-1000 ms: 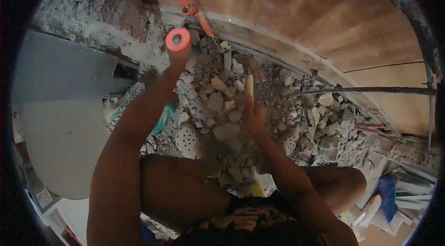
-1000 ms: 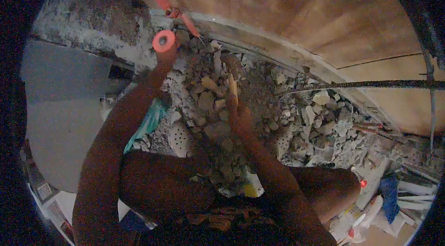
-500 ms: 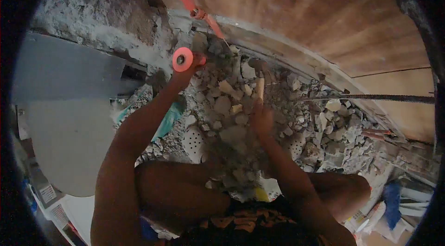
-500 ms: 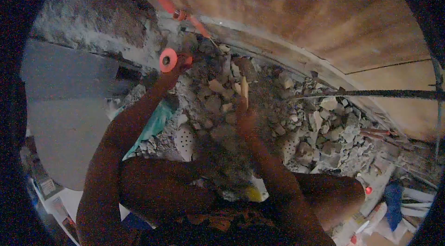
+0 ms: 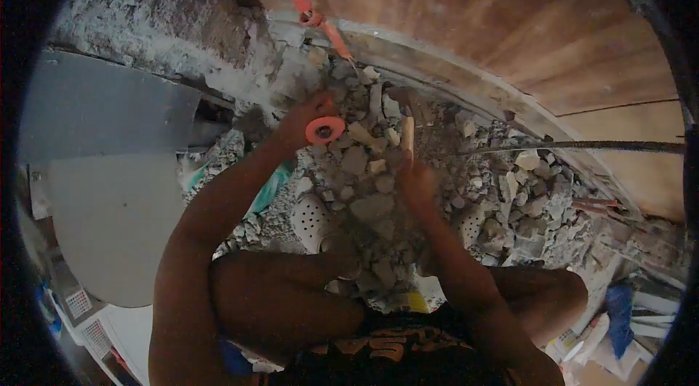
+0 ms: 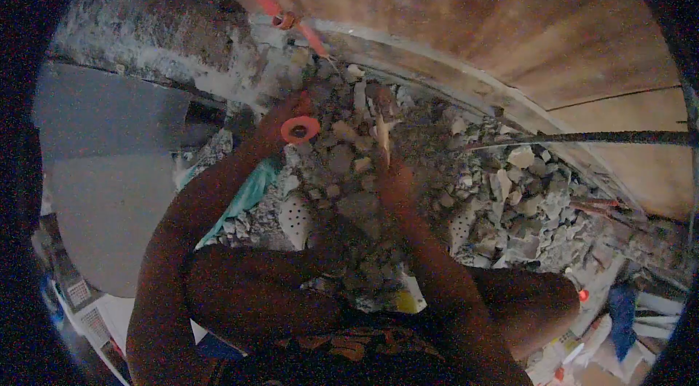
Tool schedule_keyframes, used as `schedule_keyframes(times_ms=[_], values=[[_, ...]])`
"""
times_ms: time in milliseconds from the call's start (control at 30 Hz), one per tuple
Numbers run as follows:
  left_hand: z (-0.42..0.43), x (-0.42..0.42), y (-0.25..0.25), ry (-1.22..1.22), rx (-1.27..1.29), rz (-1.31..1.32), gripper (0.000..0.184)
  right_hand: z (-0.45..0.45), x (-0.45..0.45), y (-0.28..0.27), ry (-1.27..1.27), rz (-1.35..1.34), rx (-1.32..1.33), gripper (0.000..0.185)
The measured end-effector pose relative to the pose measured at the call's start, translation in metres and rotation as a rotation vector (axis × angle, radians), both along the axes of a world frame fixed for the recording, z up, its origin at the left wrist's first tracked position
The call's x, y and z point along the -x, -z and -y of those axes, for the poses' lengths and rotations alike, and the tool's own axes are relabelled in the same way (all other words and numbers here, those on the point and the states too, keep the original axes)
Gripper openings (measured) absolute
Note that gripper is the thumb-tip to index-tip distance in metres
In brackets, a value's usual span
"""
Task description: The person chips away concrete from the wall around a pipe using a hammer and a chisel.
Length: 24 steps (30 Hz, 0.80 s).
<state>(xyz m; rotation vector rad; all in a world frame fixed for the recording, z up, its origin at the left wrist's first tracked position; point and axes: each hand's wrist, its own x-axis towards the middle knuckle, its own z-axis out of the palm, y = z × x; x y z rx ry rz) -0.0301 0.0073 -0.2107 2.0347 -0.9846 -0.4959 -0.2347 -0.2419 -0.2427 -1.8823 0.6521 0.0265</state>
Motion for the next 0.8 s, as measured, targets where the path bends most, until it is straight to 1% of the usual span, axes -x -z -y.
schedule_keyframes(times_ms=[33, 67, 133, 167, 233, 267, 300, 333, 367, 433, 467, 500, 533, 567, 600, 633, 667, 733, 767, 800], values=[[0.007, 0.001, -0.006, 0.006, -0.041, 0.078, 0.046, 0.001, 0.004, 0.008, -0.084, -0.066, -0.014, 0.051], [0.014, 0.002, -0.012, 0.010, -0.081, 0.156, 0.045, -0.001, 0.006, 0.002, -0.087, -0.064, -0.011, 0.051], [0.025, 0.001, -0.014, 0.110, -0.295, 0.592, 0.042, -0.012, 0.007, -0.020, -0.003, 0.056, -0.195, 0.049], [0.028, 0.001, -0.012, 0.100, -0.297, 0.591, 0.042, -0.013, 0.010, -0.021, -0.013, 0.055, -0.193, 0.049], [0.035, 0.001, -0.007, 0.074, 0.027, 0.748, 0.043, -0.015, 0.015, -0.022, -0.065, 0.219, -0.185, 0.045], [0.040, -0.003, -0.006, 0.065, 0.023, 0.746, 0.043, -0.020, 0.020, -0.025, -0.075, 0.216, -0.186, 0.045], [0.045, -0.007, -0.004, 0.093, 0.048, 0.766, 0.041, -0.028, 0.023, -0.034, -0.054, 0.394, -0.245, 0.042], [0.049, -0.010, -0.002, 0.120, 0.071, 0.785, 0.040, -0.028, 0.024, -0.042, -0.045, 0.478, -0.279, 0.040], [0.053, -0.011, -0.006, 0.111, 0.065, 0.779, 0.040, -0.028, 0.023, -0.052, -0.041, 0.563, -0.313, 0.038], [0.060, -0.012, -0.020, 0.068, 0.113, 0.355, 0.035, -0.014, 0.014, -0.077, -0.330, 0.511, 0.310, 0.032], [0.060, -0.013, -0.017, 0.057, 0.112, 0.354, 0.035, -0.019, 0.013, -0.078, -0.340, 0.512, 0.308, 0.032], [0.060, -0.016, -0.016, 0.062, 0.027, 0.375, 0.039, -0.028, 0.011, -0.078, -0.293, 0.424, 0.394, 0.031], [0.061, -0.019, -0.014, 0.067, -0.058, 0.397, 0.044, -0.029, 0.013, -0.061, -0.271, 0.382, 0.439, 0.030], [0.061, -0.021, -0.006, 0.061, -0.056, 0.398, 0.044, -0.030, 0.015, -0.044, -0.250, 0.339, 0.483, 0.031], [0.059, -0.021, 0.008, 0.114, -0.035, 0.411, 0.043, -0.028, 0.029, 0.018, -0.214, 0.192, 0.306, 0.034], [0.058, -0.022, 0.014, 0.171, -0.014, 0.427, 0.042, -0.028, 0.035, 0.052, -0.173, 0.048, 0.128, 0.038], [0.057, -0.025, 0.011, 0.164, -0.018, 0.432, 0.042, -0.028, 0.027, 0.033, -0.180, 0.054, 0.126, 0.038], [0.057, -0.017, 0.006, 0.182, -0.062, 0.221, 0.040, -0.024, 0.023, 0.005, -0.200, 0.063, 0.167, 0.038], [0.059, -0.019, 0.007, 0.176, -0.064, 0.223, 0.040, -0.019, 0.020, -0.011, -0.222, 0.086, 0.199, 0.038], [0.061, -0.020, 0.010, 0.136, 0.067, 0.240, 0.035, -0.013, 0.020, -0.030, -0.253, 0.131, 0.260, 0.038]])
